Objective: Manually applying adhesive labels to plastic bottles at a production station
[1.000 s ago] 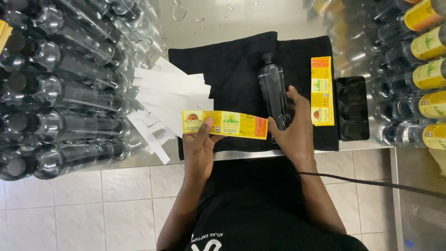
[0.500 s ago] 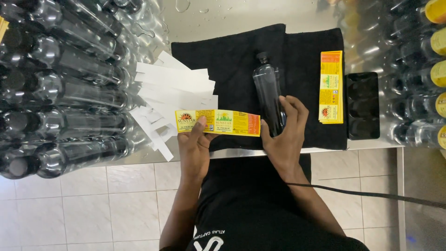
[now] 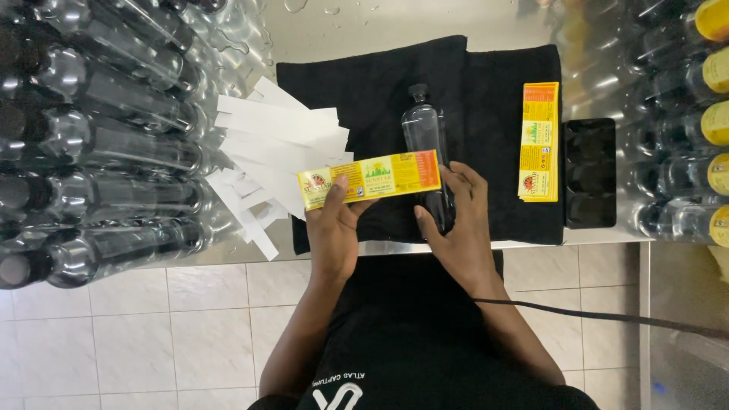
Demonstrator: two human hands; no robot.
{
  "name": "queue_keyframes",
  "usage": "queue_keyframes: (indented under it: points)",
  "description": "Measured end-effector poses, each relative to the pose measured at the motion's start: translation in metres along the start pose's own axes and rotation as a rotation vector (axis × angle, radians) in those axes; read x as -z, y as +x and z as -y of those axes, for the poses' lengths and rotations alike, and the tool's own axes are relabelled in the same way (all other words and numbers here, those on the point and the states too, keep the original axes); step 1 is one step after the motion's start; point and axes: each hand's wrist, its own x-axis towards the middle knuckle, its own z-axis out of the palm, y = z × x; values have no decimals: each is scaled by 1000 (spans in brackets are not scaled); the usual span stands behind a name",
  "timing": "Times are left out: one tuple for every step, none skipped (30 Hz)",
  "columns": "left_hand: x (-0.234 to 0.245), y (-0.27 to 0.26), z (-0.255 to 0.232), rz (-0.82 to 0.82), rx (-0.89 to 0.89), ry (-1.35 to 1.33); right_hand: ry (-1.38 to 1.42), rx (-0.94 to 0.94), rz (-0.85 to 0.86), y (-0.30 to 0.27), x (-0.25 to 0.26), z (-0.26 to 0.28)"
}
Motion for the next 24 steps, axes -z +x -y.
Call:
queue_keyframes:
  points:
    - [-4,1,1,18,-1,-22,-16,-4,4,0,2,3]
    - [-8,2,2,37,-4,-44,-31,-6,7,1,4,6]
    - [-9,3,9,37,-7,-46,-31,-2,8,0,6,0]
    - [-10,4,15,47,12,-64,-10,3,4,-1,7,-7]
    - [-11,6,21,58,31,-81,12,9,1,-2,9,-13]
    - [-12,4,30,56,27,-82,14,11,4,-3,6,-32]
    - [-13,3,39,87,47,-77,158,40,-50,-4,3,-50]
    - [-14,2,49,116,67,-73,303,68,-101,-6,1,-70]
    - [-17,0,55,113,64,-73,305,69,-97,-7,0,-71]
    - [-19,-2,62,151,103,-63,479,-37,-130,-9,0,-72]
    - [-22,-4,69,190,142,-53,653,-145,-163,-10,0,-73]
    - [-24,-5,68,189,143,-54,651,-146,-162,-7,4,-53]
    - [-27,-6,67,199,138,-15,642,-174,-200,-3,9,-33]
    - [-29,-7,66,207,135,25,632,-204,-237,0,13,-13]
    - [-25,-6,67,205,138,23,629,-207,-235,5,13,-17]
    - [-22,-5,67,171,128,118,587,-213,-217,9,13,-22]
    - [-18,-3,67,138,118,213,544,-217,-199,14,12,-26]
    - [-22,-2,61,133,121,212,542,-222,-195,17,13,-24]
    - [-26,-1,54,121,77,291,521,-237,-192,20,13,-22]
    - [-30,-1,47,109,35,370,498,-253,-190,23,14,-20]
    - [-33,2,46,105,39,369,496,-257,-186,26,15,-21]
    - [-36,4,45,107,4,369,497,-256,-186,30,15,-22]
    - [-39,6,44,110,-31,369,497,-255,-186,34,16,-22]
    - [-41,8,41,107,-26,368,494,-260,-184,38,16,-20]
